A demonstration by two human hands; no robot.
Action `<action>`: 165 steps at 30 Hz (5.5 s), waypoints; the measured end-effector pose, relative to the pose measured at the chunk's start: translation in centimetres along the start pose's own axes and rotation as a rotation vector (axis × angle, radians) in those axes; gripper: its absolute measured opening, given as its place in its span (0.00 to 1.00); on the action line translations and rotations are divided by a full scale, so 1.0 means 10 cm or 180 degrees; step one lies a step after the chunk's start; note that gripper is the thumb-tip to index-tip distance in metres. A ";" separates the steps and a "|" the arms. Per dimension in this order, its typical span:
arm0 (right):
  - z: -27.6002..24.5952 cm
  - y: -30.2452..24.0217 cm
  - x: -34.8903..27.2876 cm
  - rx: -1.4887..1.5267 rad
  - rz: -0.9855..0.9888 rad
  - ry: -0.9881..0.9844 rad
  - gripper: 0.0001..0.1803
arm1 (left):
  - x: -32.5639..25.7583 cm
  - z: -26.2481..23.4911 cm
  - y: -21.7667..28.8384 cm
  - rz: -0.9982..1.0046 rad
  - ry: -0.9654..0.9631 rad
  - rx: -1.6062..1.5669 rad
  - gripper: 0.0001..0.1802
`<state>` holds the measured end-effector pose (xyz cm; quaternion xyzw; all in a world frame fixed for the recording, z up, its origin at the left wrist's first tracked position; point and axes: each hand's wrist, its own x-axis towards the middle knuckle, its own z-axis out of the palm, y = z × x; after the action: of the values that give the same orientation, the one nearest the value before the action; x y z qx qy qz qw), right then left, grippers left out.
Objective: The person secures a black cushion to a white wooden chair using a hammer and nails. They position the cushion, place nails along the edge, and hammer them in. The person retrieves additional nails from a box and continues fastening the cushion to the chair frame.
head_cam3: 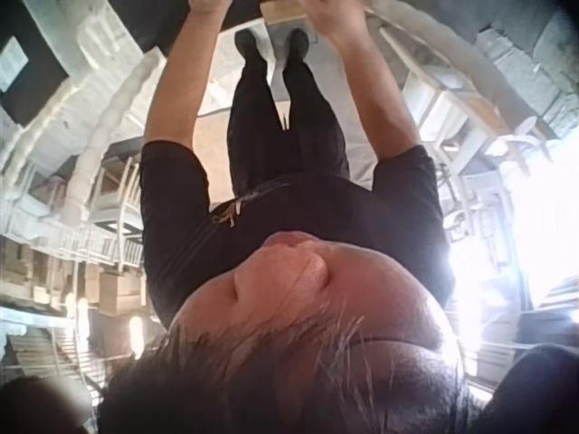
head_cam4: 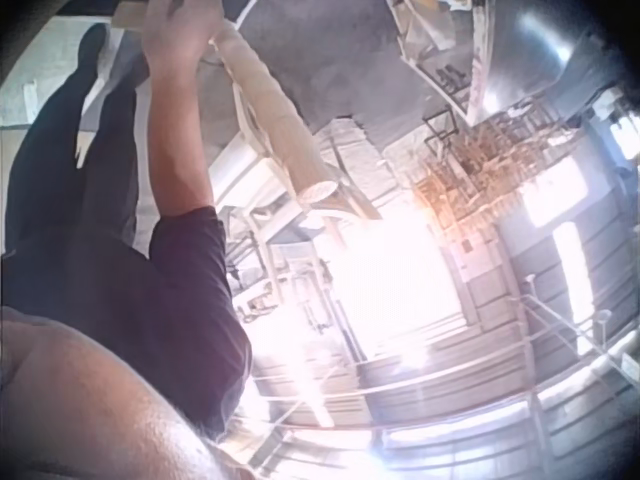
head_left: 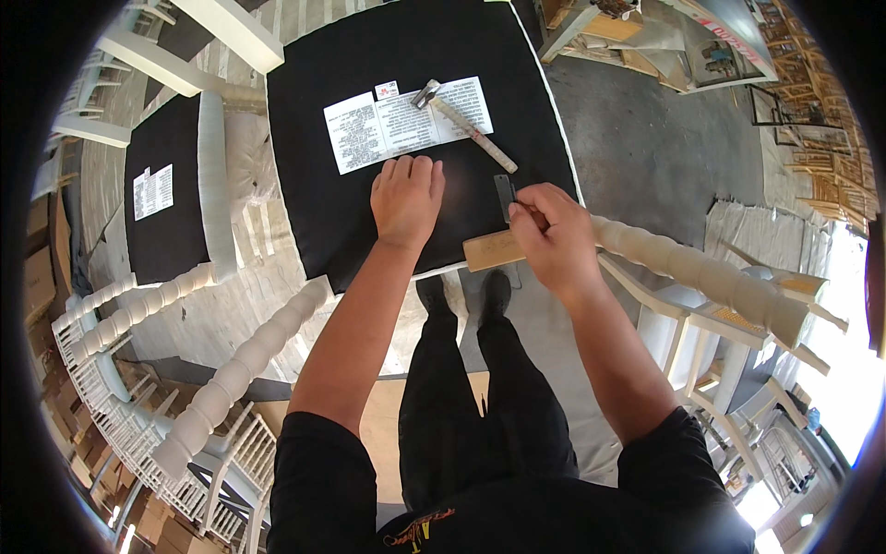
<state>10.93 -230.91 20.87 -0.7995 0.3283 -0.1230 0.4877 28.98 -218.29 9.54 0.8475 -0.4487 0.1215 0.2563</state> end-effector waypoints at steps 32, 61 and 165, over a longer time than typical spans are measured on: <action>0.48 -0.06 -0.50 0.2632 0.1976 -0.1383 0.08 | -0.94 -1.17 0.34 -0.2650 -0.1053 -0.5154 0.13; 0.32 0.79 -0.04 -0.0640 -0.2023 0.0404 0.09 | -1.19 -0.73 -0.20 0.0574 -0.0170 -0.0822 0.17; 0.82 1.55 -0.66 -0.1442 -0.2733 0.1460 0.30 | -1.29 -0.47 0.05 0.0886 0.0065 -0.0903 0.15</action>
<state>3.90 -225.65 4.28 -0.8997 0.0882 -0.4089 0.1246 21.30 -206.94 8.02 0.7314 -0.5715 0.0999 0.3584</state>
